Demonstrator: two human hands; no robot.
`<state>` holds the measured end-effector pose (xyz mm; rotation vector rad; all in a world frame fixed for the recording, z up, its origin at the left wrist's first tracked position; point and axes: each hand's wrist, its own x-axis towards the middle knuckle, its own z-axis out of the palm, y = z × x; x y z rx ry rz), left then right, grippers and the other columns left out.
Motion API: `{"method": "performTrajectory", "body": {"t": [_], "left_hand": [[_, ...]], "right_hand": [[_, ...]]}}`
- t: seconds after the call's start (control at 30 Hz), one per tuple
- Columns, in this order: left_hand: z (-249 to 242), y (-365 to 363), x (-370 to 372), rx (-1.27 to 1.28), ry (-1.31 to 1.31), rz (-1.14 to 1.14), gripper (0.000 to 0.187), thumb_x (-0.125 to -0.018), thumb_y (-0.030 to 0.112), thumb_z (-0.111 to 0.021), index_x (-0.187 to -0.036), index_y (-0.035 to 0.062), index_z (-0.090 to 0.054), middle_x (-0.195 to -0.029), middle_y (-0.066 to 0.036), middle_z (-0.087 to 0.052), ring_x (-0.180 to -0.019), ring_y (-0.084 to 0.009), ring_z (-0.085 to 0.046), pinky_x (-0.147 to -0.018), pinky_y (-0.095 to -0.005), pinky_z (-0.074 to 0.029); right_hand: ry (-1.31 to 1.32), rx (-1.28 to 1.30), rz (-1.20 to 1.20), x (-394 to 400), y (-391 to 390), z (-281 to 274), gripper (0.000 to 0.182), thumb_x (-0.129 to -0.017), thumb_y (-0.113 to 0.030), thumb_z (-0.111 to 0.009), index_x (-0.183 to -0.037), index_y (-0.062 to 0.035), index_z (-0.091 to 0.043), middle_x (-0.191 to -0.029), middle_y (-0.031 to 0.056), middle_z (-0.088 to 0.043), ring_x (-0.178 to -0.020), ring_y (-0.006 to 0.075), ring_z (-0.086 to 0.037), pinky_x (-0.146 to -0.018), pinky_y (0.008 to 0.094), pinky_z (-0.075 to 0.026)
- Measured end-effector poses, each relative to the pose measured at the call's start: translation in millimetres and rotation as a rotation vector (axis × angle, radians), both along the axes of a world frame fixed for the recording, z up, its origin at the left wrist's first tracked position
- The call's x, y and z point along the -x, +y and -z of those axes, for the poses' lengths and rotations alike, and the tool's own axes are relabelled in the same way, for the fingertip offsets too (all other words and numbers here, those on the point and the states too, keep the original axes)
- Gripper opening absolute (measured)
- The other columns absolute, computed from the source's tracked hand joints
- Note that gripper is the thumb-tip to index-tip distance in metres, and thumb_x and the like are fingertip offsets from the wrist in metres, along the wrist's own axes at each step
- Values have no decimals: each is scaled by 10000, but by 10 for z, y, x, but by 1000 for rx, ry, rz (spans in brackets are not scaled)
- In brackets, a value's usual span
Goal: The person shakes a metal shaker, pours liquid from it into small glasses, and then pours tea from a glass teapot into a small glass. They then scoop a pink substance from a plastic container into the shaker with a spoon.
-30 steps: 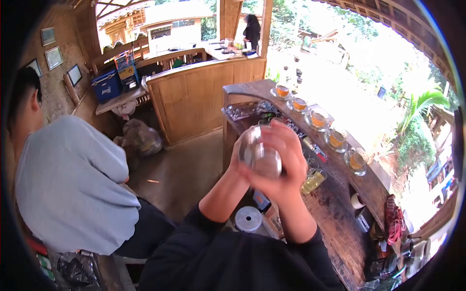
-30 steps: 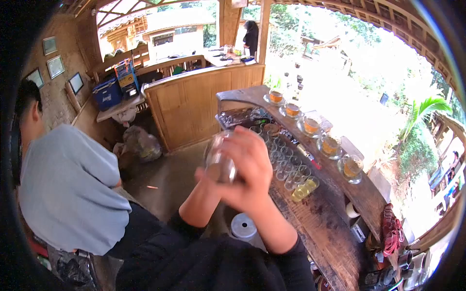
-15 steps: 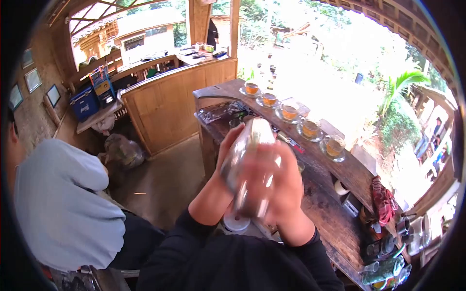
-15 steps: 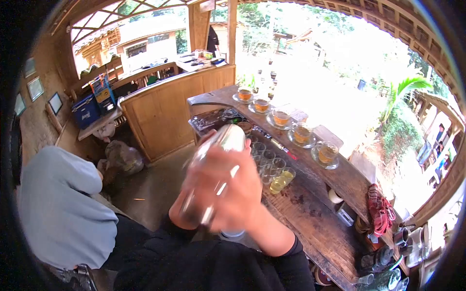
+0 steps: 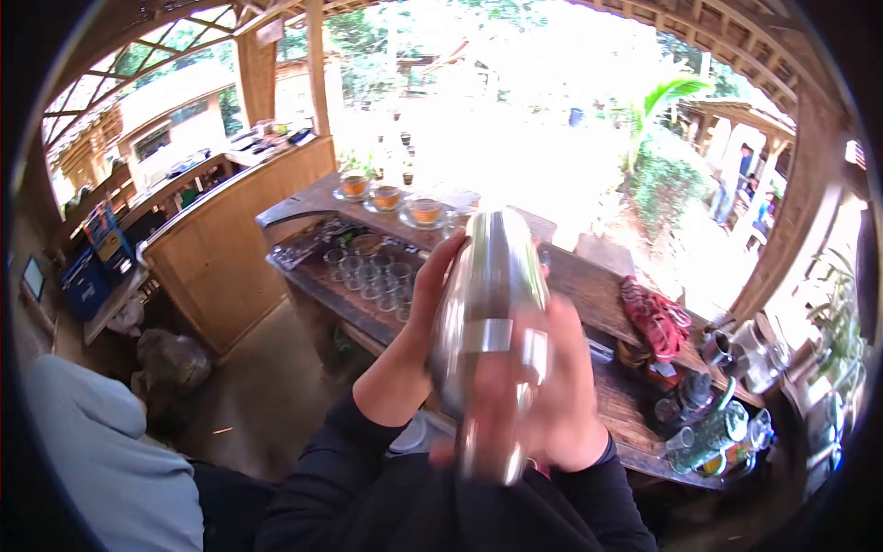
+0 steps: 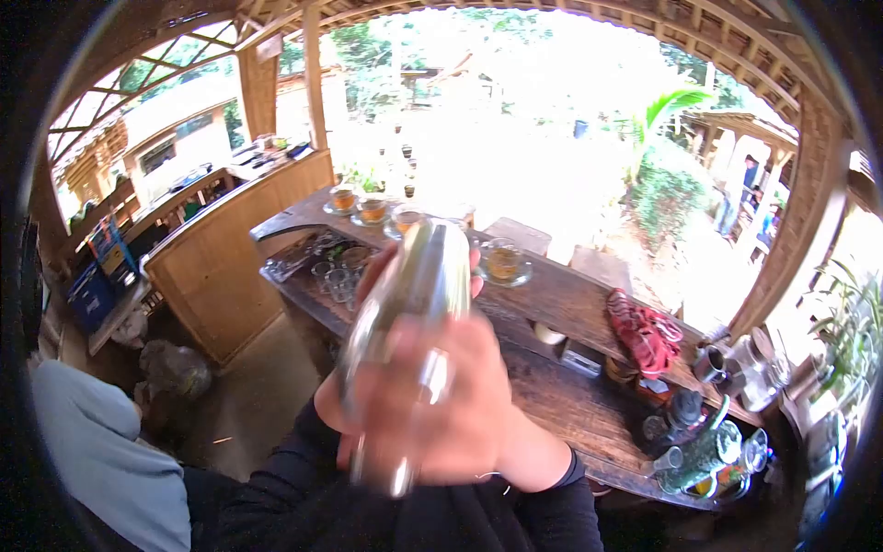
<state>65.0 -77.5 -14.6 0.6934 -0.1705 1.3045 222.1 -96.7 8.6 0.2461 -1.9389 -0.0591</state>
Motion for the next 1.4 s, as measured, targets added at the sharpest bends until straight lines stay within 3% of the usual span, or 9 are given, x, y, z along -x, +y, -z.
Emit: {"method": "performTrajectory", "body": {"t": [0.33,0.5,0.57,0.83,0.93,1.17,1.23,1.37,1.4], "left_hand": [[310,902,-1181,339,-30,36,448,-915,366,-392,-1167,31,-550,-1076,-133,-638,-995,-276,-617,-894,-416,-495],[-211,606,-1477,-61,91,386,611,-921,464,-473,-1342,27,-406,-1267,-189,-530,-1114,-314,-563,-953,-450,-464],[-315,722,-1688,-651,94,405,709,-896,498,-518,-1403,44,-321,-1307,-206,-490,-1172,-326,-522,-986,-462,-440],[92,1555,-2354,207,215,267,504,-941,483,-352,-1183,79,-531,-1120,-91,-616,-980,-249,-614,-855,-406,-510],[-406,1041,-2153,-179,47,735,481,-948,417,-422,-1293,84,-465,-1187,-144,-590,-1021,-279,-614,-900,-436,-503],[-244,1852,-2328,-383,143,808,542,-913,449,-520,-1252,28,-482,-1169,-123,-581,-1041,-263,-606,-912,-408,-506],[-184,1927,-2469,-259,449,64,424,-952,397,-462,-1165,38,-534,-1105,-98,-608,-1000,-233,-622,-882,-390,-522],[-672,1180,-2366,-638,334,10,467,-943,461,-438,-1200,86,-544,-1113,-117,-632,-999,-256,-622,-916,-441,-486],[-906,968,-2251,-310,158,716,496,-951,481,-420,-1234,87,-525,-1151,-135,-615,-1031,-267,-610,-957,-434,-464]], "right_hand": [[337,634,238,-794,811,262,498,-655,-118,-769,-1092,-10,-556,-1059,176,-590,-942,329,-593,-831,396,-480],[39,-407,366,-1450,127,-139,440,-636,-358,-835,-971,-196,-601,-1100,82,-598,-1066,349,-576,-902,497,-445],[19,-441,421,-1686,191,-199,437,-638,-365,-823,-973,-198,-597,-1088,84,-599,-1035,344,-584,-861,486,-455],[379,423,520,-1787,649,-253,503,-686,-274,-688,-1072,27,-574,-1145,198,-568,-1056,375,-558,-868,455,-460],[65,-241,475,-1953,188,-380,399,-693,-239,-710,-1057,-95,-634,-1176,164,-573,-1100,329,-563,-873,437,-469],[262,-47,458,-1871,838,-338,513,-617,-240,-770,-1078,-65,-629,-1146,179,-571,-1086,335,-558,-888,424,-457],[381,196,485,-1869,911,-437,534,-589,-202,-766,-1072,-27,-621,-1086,165,-594,-1038,328,-582,-884,424,-462],[224,-60,537,-2095,254,-764,419,-670,-134,-751,-1039,0,-606,-1127,142,-577,-1022,293,-588,-879,382,-465],[88,-345,496,-2165,52,-796,406,-671,-136,-747,-1033,-11,-610,-1120,146,-577,-1015,298,-592,-877,381,-469]]}}
